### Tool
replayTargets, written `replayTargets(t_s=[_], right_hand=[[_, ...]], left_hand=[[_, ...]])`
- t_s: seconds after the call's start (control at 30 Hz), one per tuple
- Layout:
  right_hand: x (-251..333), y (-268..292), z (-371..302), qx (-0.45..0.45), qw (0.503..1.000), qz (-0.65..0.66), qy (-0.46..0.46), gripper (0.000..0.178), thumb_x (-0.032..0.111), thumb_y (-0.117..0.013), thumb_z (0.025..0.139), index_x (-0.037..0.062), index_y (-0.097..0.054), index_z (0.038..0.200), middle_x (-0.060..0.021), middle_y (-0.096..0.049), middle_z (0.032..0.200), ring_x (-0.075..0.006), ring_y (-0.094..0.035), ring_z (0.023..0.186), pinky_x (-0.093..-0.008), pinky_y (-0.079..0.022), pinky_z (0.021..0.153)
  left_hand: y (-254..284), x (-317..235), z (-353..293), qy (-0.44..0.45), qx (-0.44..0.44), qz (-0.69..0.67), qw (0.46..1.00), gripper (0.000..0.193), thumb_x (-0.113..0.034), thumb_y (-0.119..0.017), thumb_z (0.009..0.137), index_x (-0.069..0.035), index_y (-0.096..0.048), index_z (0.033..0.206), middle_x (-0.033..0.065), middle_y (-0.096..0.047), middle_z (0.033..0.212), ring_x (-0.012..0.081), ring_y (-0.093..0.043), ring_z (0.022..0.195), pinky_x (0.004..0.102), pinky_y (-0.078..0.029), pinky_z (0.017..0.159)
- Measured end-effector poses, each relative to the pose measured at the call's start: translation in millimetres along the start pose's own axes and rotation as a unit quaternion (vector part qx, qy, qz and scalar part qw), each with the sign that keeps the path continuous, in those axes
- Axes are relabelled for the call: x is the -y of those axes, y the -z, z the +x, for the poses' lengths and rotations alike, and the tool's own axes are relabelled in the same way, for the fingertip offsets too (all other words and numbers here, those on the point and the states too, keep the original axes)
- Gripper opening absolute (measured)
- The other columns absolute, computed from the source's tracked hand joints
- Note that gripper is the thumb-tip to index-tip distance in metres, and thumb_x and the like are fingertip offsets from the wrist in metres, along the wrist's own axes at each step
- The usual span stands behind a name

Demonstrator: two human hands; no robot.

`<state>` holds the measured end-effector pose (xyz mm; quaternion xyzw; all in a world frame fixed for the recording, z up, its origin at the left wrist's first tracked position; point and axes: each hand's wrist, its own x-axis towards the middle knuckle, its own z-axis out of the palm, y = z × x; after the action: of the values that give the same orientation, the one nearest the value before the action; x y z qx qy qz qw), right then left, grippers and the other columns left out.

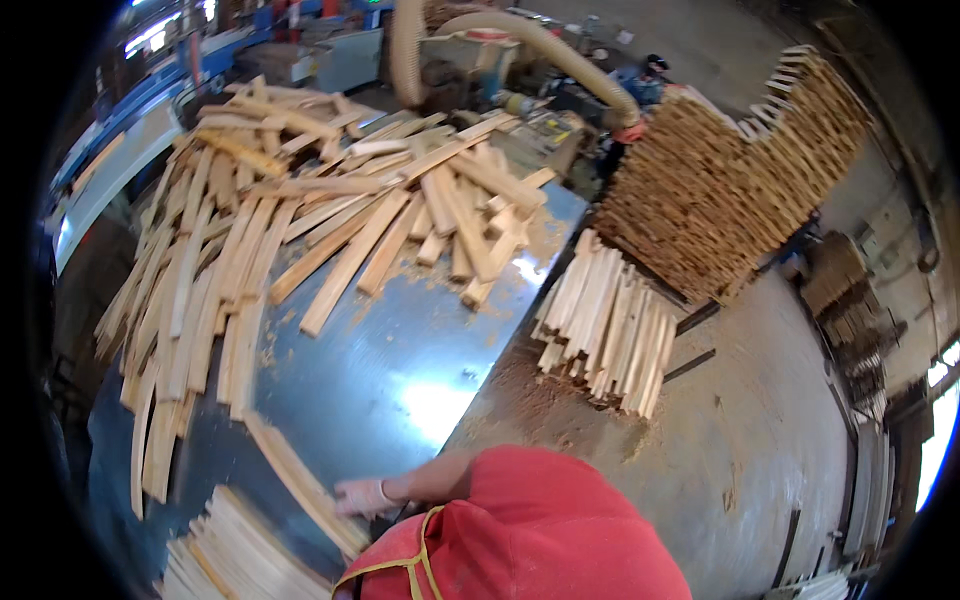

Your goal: The person sorts wooden planks on a metal table in a workshop. They pick up individual planks from a disorganized pile, inspect them, and place them into a neat stack.

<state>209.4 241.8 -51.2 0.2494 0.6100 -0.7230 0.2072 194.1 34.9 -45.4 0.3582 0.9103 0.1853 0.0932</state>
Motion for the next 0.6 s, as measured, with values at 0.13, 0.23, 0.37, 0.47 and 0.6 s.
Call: replayTargets(t_s=[0.13, 0.23, 0.37, 0.47, 0.6], right_hand=[[63, -30, 27, -0.019, 0.993, -0.121, 0.002, 0.064, 0.041, -0.073, 0.09, -0.0001, -0.054, 0.135, -0.0207, -0.071, 0.095, -0.033, -0.072, 0.077, -0.0463, -0.058, 0.064], [47, -74, 66, -0.006, 0.972, -0.233, 0.034, 0.066, 0.038, -0.074, 0.088, -0.0033, -0.053, 0.135, -0.0272, -0.072, 0.1, -0.0399, -0.074, 0.089, -0.0479, -0.059, 0.08], [72, -115, 90, 0.137, 0.926, -0.345, 0.065, 0.07, 0.037, -0.071, 0.091, -0.0066, -0.052, 0.142, -0.0314, -0.071, 0.122, -0.0447, -0.07, 0.114, -0.0467, -0.055, 0.098], [85, -67, 117, 0.238, 0.873, -0.403, 0.135, 0.059, 0.035, -0.071, 0.09, -0.0039, -0.061, 0.134, -0.0284, -0.072, 0.125, -0.0439, -0.069, 0.118, -0.0475, -0.054, 0.098], [112, 109, 163, -0.06, 0.869, -0.33, 0.364, 0.048, 0.033, -0.072, 0.083, 0.0046, -0.07, 0.121, -0.0255, -0.073, 0.116, -0.045, -0.069, 0.11, -0.05, -0.055, 0.095]], left_hand=[[8, 28, -49, 0.058, -0.041, 0.024, 0.997, 0.058, -0.026, -0.077, 0.082, -0.007, -0.06, 0.134, 0.0176, -0.059, 0.131, 0.0422, -0.056, 0.125, 0.0552, -0.048, 0.102], [31, 42, -64, 0.099, -0.101, 0.066, 0.988, 0.06, -0.027, -0.078, 0.082, -0.007, -0.06, 0.136, 0.0181, -0.059, 0.134, 0.0426, -0.055, 0.128, 0.0555, -0.047, 0.103], [78, 22, -30, 0.182, -0.133, 0.068, 0.972, 0.075, -0.028, -0.081, 0.079, -0.006, -0.054, 0.146, 0.0215, -0.052, 0.148, 0.0453, -0.049, 0.138, 0.0561, -0.042, 0.112], [81, 13, -1, 0.182, -0.086, 0.031, 0.979, 0.089, -0.028, -0.084, 0.076, -0.005, -0.048, 0.155, 0.0244, -0.045, 0.158, 0.0462, -0.044, 0.145, 0.0554, -0.037, 0.12], [60, -5, 33, 0.121, -0.069, 0.022, 0.99, 0.088, -0.027, -0.086, 0.075, -0.004, -0.051, 0.152, 0.0247, -0.049, 0.155, 0.0461, -0.045, 0.144, 0.055, -0.039, 0.119]])
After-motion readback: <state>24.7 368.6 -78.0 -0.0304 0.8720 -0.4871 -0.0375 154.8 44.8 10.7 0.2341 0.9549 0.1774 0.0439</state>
